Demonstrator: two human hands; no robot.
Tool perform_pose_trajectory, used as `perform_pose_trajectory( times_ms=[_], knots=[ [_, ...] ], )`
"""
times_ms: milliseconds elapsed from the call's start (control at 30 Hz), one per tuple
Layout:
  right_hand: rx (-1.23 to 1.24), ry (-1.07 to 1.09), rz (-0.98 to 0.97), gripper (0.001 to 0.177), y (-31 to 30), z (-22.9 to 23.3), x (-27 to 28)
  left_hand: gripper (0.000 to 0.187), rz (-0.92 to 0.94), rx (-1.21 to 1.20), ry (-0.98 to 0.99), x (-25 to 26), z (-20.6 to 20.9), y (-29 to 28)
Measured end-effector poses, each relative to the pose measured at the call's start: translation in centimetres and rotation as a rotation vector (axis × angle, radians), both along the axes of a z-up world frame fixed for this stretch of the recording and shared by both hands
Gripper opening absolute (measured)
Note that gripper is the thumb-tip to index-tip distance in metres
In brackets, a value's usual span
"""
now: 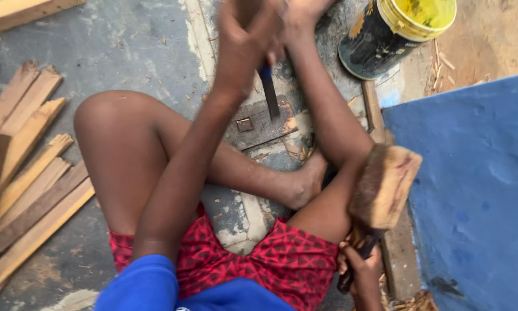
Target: The person sits on the floor and uses a wooden mallet to strike a chisel, carving a small cylindrical piece of wood held between their legs. The person repeatedly adjusts the wood and strikes it to shape it.
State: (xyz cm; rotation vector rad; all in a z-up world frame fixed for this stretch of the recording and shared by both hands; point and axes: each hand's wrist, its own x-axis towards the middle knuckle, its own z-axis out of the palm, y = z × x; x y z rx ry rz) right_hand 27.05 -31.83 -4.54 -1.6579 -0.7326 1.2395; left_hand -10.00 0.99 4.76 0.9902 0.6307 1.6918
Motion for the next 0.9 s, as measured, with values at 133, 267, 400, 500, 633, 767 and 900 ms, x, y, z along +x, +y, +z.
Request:
perform_pose_trajectory(
  times_ms=[133,267,400,500,633,767,900],
  knots=[
    [0.019,0.13,0.018,0.014,0.8,1.3,-0.4,0.026,-0.023,0.127,0.088,-2.1,1.8,-1.0],
    [-0.019,0.075,0.017,0.014,0.6,1.9,-1.6,0.028,-0.054,0.057,0.313,0.3,0.1,-1.4],
    [0.01,0.009,0.018,0.016,-0.2,1.5,-2.4,0.028,-0.143,0.197,0.497,3.0,-1.8,-1.6],
    [0.039,-0.035,0.023,0.019,-0.4,1.4,-2.7,0.03,-0.157,0.169,0.528,4.2,-1.9,-2.4],
    [0.024,-0.023,0.015,0.019,-0.1,1.6,-2.7,0.033,-0.046,0.317,0.62,4.6,-1.5,-2.6],
    [-0.004,0.06,0.006,0.02,0.2,1.6,-2.2,0.038,-0.045,0.288,0.728,4.4,-1.7,-2.8],
    [0.016,0.094,0.016,0.019,0.1,1.6,-2.0,0.04,-0.016,0.347,0.733,4.3,-2.2,-2.5]
  ],
)
